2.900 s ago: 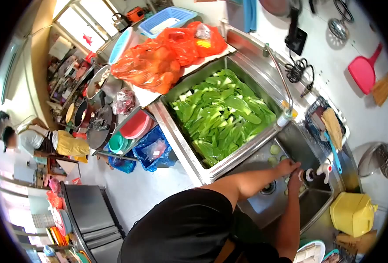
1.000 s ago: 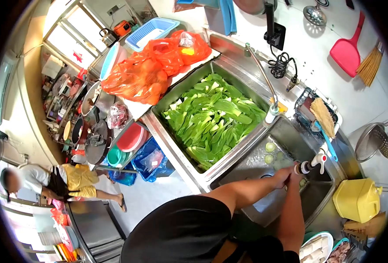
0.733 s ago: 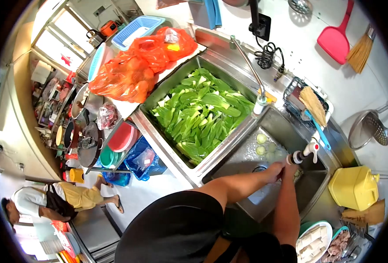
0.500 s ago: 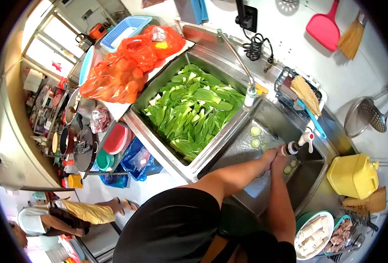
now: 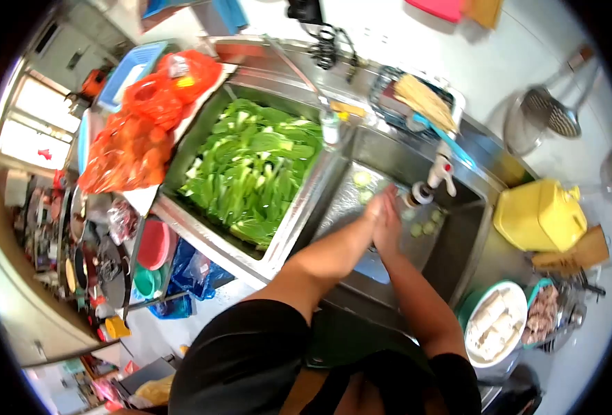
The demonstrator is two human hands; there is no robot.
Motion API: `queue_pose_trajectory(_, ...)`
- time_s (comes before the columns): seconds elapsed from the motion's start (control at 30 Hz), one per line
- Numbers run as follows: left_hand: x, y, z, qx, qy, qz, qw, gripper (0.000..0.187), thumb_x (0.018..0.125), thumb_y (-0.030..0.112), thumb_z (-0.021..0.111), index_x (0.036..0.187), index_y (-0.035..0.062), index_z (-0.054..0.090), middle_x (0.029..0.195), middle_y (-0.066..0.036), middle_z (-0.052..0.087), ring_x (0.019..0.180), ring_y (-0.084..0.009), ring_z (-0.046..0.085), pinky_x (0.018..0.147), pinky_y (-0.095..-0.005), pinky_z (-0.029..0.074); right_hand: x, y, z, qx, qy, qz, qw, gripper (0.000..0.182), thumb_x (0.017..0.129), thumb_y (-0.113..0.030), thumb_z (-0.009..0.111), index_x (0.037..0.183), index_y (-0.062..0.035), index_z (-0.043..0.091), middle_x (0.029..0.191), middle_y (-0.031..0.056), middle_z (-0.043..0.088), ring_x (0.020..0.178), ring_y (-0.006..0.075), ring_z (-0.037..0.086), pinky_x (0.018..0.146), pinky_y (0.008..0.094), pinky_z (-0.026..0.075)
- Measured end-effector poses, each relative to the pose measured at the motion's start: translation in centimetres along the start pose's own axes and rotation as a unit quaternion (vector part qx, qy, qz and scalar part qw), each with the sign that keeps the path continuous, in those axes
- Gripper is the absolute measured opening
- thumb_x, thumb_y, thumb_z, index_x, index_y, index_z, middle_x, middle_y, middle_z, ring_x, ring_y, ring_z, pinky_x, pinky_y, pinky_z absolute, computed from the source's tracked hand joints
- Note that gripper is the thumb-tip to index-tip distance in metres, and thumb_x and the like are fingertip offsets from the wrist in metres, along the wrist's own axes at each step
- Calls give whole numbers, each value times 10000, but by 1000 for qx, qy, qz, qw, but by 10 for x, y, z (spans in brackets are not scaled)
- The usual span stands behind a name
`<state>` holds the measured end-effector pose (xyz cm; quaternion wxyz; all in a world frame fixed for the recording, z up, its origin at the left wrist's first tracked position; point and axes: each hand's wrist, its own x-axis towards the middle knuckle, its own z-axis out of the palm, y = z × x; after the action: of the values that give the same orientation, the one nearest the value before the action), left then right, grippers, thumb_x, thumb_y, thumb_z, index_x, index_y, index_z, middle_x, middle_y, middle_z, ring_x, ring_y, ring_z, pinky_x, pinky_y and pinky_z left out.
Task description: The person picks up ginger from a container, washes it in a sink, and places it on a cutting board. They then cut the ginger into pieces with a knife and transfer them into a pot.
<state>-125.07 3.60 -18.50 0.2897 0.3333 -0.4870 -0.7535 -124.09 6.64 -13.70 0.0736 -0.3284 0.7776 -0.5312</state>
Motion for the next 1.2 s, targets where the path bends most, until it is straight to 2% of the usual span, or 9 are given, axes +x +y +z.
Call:
queue_pose_trajectory(0.07, 1, 55, -13, -252, -136, -377, 881, 342, 920, 257, 370, 1184, 76, 490, 1149, -88, 560, 1050, -215, 520, 884, -367, 420, 22, 26, -12, -57, 42, 82, 994, 350, 893, -206, 431, 1127, 27, 544, 1026, 218, 605, 937, 340, 571, 798, 395, 428)
queue_pose_trajectory(0.13, -11, 56, -10, -215, -137, -368, 894, 324, 895, 275, 435, 1148, 94, 524, 1116, -82, 584, 1065, -229, 521, 889, -378, 419, 36, 20, -30, 25, 50, 227, 972, 268, 848, -228, 520, 937, 3, 621, 786, 145, 643, 766, 267, 598, 676, 399, 436)
queue_pose_trajectory(0.23, -9, 43, -23, -301, -151, -360, 870, 358, 906, 334, 412, 1152, 99, 522, 1135, -96, 574, 1060, -251, 524, 908, -387, 403, 37, 7, -34, 34, 74, 160, 984, 229, 848, -201, 514, 854, 6, 611, 847, 108, 642, 777, 204, 596, 663, 385, 448)
queue_pose_trajectory(0.3, -11, 45, -30, -384, -89, -371, 841, 400, 910, 380, 394, 1236, 158, 462, 1241, -102, 506, 1113, -281, 494, 959, -443, 349, 36, 11, -41, 437, 7, 311, 844, 246, 869, -224, 487, 922, -13, 602, 948, 78, 633, 830, 170, 585, 694, 350, 455)
queue_pose_trajectory(0.4, -9, 51, -33, -393, -96, -416, 814, 401, 906, 407, 394, 1224, 176, 472, 1224, -107, 513, 1094, -294, 497, 943, -458, 359, 25, 42, -63, 205, -82, 309, 925, 305, 876, -230, 487, 1108, -46, 561, 1013, 42, 616, 881, 154, 566, 742, 310, 438)
queue_pose_trajectory(0.57, 8, 39, -15, -307, -203, -313, 876, 265, 860, 199, 544, 1119, 148, 525, 1035, -48, 579, 920, -197, 567, 816, -317, 470, 48, -13, -109, 425, 139, 358, 820, 333, 887, -229, 482, 1179, -76, 526, 1067, 24, 592, 891, 133, 543, 754, 260, 412)
queue_pose_trajectory(0.8, 33, 49, 3, -393, -158, -429, 798, 209, 884, 215, 467, 973, 44, 549, 797, -75, 574, 621, -128, 542, 397, -150, 411, 53, -102, -134, 189, 117, 17, 975, 398, 859, -95, 520, 1248, -19, 473, 1229, 85, 522, 1096, 173, 504, 892, 284, 389)
queue_pose_trajectory(0.93, 28, 54, -20, -288, -138, -482, 816, 282, 908, 303, 446, 1014, 55, 531, 796, -80, 578, 587, -117, 526, 371, -136, 365, 46, -112, -136, -11, 40, -130, 991, 430, 837, -54, 542, 1255, 3, 459, 1241, 126, 516, 1128, 186, 498, 924, 276, 374)
queue_pose_trajectory(1.2, -15, 98, -77, -278, -163, -409, 853, 548, 897, 569, 286, 1091, 111, 516, 1117, -140, 572, 1017, -292, 572, 709, -376, 539, 39, -136, -106, 360, 2, 108, 927, 592, 814, -70, 571, 1340, 22, 314, 1407, 155, 308, 1270, 222, 350, 1012, 310, 313)
